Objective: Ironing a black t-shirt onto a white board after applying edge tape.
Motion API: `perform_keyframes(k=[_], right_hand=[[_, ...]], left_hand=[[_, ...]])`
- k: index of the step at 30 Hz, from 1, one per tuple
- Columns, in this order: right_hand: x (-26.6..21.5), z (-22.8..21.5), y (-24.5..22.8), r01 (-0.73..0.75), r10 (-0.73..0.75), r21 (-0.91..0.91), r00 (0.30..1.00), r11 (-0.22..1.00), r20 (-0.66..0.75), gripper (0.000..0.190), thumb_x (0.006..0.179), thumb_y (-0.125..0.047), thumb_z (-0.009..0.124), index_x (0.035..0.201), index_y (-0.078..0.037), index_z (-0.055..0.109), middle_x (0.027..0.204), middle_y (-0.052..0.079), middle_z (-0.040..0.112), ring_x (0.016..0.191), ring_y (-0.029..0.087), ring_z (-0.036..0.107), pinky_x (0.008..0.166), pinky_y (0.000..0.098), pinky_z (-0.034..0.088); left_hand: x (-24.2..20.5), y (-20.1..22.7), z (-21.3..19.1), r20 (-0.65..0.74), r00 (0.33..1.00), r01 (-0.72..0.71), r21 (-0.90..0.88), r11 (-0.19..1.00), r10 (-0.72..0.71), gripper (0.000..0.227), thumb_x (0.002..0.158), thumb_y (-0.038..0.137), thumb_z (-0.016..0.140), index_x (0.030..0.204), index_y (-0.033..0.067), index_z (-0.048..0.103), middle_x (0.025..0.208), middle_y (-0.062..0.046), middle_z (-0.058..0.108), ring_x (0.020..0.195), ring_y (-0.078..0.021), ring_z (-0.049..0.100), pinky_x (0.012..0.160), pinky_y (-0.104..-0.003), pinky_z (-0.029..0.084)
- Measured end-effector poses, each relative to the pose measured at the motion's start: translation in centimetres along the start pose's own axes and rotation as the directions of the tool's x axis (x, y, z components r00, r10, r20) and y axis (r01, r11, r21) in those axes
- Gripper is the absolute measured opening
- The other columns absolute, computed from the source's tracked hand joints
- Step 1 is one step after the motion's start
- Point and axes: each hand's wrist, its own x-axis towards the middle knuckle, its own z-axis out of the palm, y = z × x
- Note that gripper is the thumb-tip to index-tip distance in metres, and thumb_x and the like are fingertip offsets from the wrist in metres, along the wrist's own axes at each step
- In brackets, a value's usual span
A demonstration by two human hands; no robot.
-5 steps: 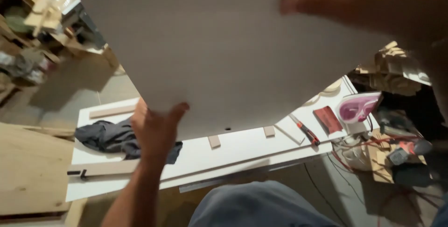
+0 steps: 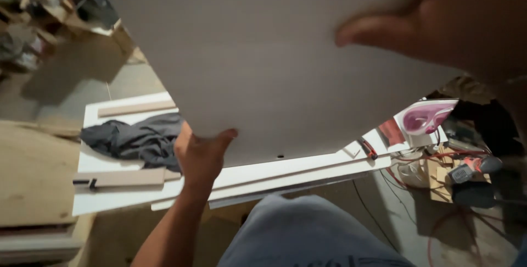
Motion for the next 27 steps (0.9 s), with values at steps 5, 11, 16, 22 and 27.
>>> perform_keyframes(k=[5,11,16,22,27], right_hand=[[-1.3,2.0,-1.7,0.214,-0.217,-0.069,0.976,0.974,-0.03,0.085,0.11,-0.076,0.095,0.082,-0.009,0.05,0.069,0.006,0.041,0.067,0.024,0.042,0.069,0.0405,0.034],[-1.3,4.3,-3.5,0.328,-0.352,-0.258,0.935,0.909,-0.051,0.094,0.109,-0.106,0.072,0.071,-0.023,0.05,0.059,-0.008,0.045,0.06,0.015,0.054,0.053,0.0334,0.027],[-1.4,5.9,-4.3,0.316,-0.355,-0.312,0.932,0.896,-0.077,0.084,0.102,-0.107,0.071,0.079,-0.028,0.057,0.065,-0.014,0.052,0.065,0.013,0.061,0.052,0.0317,0.034],[-1.4,6.9,-4.7,0.338,-0.376,-0.265,0.921,0.903,-0.104,0.085,0.101,-0.105,0.069,0.076,-0.024,0.054,0.065,-0.011,0.05,0.062,0.013,0.058,0.049,0.0313,0.031],[-1.5,7.4,-5.1,0.35,-0.389,-0.254,0.913,0.902,-0.125,0.082,0.102,-0.101,0.063,0.077,-0.023,0.053,0.065,-0.01,0.052,0.062,0.014,0.061,0.051,0.0316,0.034]], left_hand=[[-2.4,-0.8,0.1,0.152,0.965,0.243,-0.196,0.95,-0.215,0.048,0.061,0.034,0.084,0.104,0.0163,0.074,0.096,-0.001,0.075,0.094,-0.02,0.07,0.082,-0.034,0.053],[-3.8,-5.9,2.8,0.119,0.988,0.13,-0.288,0.949,-0.099,0.033,0.067,0.03,0.085,0.091,0.0104,0.074,0.087,-0.004,0.07,0.084,-0.0209,0.066,0.069,-0.035,0.051],[-4.2,-7.6,3.7,0.144,0.98,0.166,-0.238,0.957,-0.134,0.04,0.069,0.036,0.084,0.101,0.0129,0.075,0.093,-0.003,0.073,0.09,-0.0206,0.067,0.076,-0.034,0.051],[-4.4,-8.9,4.3,0.07,0.998,0.021,-0.278,0.96,-0.002,0.043,0.074,0.038,0.086,0.106,0.0112,0.074,0.097,-0.006,0.072,0.091,-0.0231,0.068,0.073,-0.036,0.052],[-4.6,-9.8,4.9,0.081,0.997,0.02,-0.223,0.975,-0.002,0.044,0.074,0.039,0.084,0.107,0.0126,0.074,0.1,-0.007,0.073,0.095,-0.0271,0.069,0.075,-0.039,0.052]])
